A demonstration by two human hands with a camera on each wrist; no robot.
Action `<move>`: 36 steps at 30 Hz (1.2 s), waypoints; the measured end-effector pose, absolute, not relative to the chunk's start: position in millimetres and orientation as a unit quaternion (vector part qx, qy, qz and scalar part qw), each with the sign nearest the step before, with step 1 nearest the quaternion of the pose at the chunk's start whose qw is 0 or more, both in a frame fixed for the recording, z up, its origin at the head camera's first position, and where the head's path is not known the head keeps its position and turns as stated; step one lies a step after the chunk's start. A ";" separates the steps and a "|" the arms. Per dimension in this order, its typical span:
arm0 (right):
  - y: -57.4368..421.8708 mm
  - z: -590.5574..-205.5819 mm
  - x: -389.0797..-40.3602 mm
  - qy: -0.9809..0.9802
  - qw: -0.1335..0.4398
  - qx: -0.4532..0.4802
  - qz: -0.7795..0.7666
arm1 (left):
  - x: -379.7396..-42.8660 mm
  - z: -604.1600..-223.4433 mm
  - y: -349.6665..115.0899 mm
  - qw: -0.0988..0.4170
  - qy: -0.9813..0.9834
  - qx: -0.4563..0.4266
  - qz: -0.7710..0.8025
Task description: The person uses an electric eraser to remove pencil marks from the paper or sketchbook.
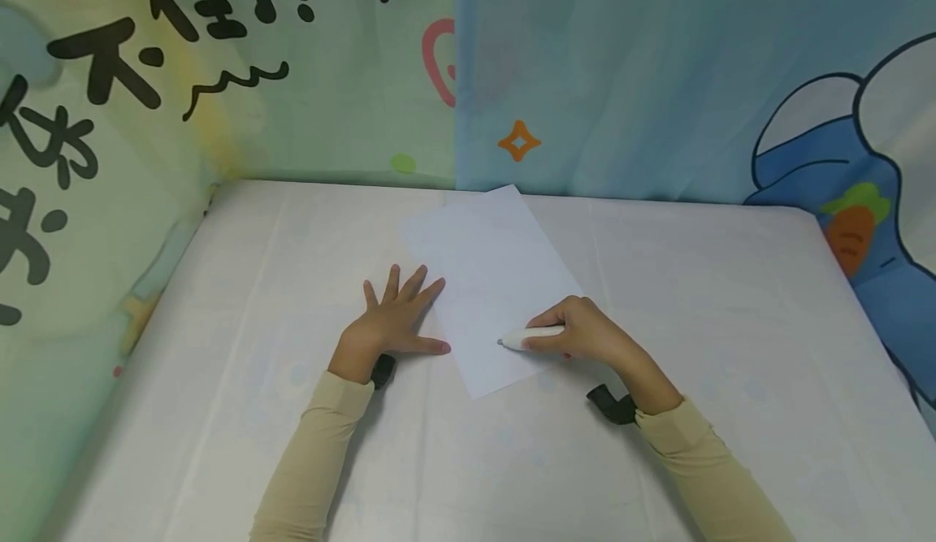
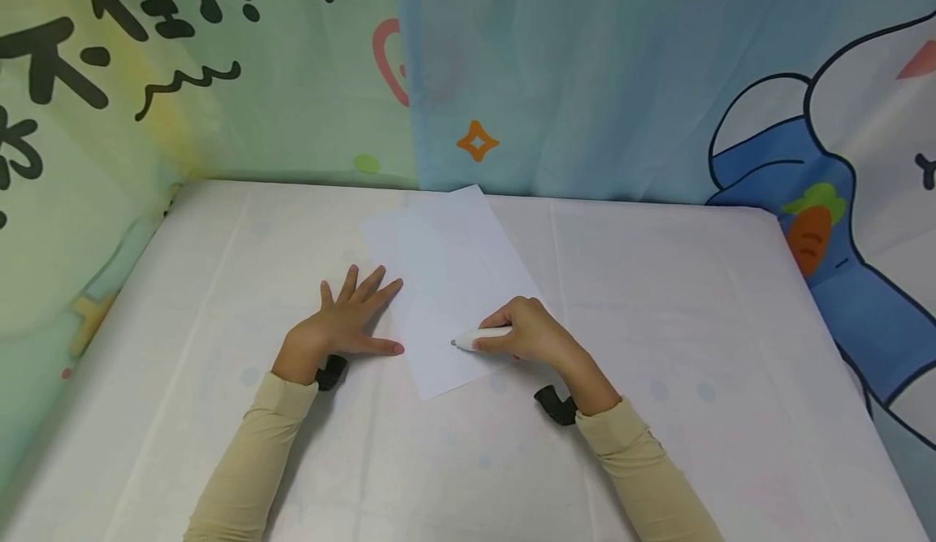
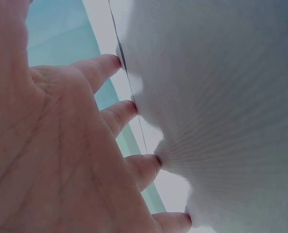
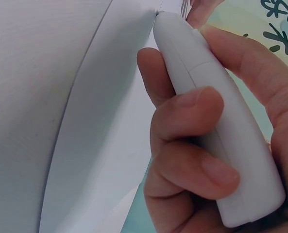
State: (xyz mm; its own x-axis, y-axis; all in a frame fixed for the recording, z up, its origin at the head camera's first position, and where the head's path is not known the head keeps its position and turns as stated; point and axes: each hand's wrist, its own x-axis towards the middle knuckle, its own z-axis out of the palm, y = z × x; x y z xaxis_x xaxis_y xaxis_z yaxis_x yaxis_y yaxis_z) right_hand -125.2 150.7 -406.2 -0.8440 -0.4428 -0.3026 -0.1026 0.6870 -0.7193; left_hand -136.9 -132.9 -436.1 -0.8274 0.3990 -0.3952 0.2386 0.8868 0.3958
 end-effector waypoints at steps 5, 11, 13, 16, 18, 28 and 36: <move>150.5 -406.7 -125.8 0.888 0.235 -0.153 -0.364 | -136.5 -434.3 -132.9 0.241 0.941 0.170 0.169; 151.2 -407.2 -125.9 0.889 0.235 -0.151 -0.363 | -136.5 -435.0 -132.6 0.241 0.940 0.168 0.171; 151.8 -407.0 -125.7 0.889 0.235 -0.152 -0.363 | -136.8 -435.6 -132.5 0.242 0.941 0.167 0.170; 153.1 -407.2 -125.5 0.889 0.235 -0.152 -0.363 | -137.2 -436.5 -132.5 0.242 0.941 0.166 0.168; 153.6 -407.0 -125.4 0.889 0.234 -0.152 -0.363 | -137.4 -436.9 -132.6 0.242 0.942 0.165 0.166; 153.2 -405.8 -126.1 0.890 0.235 -0.150 -0.361 | -137.6 -437.5 -133.1 0.243 0.941 0.166 0.164; 153.6 -405.9 -125.8 0.893 0.230 -0.150 -0.357 | -137.8 -437.6 -133.4 0.242 0.941 0.169 0.168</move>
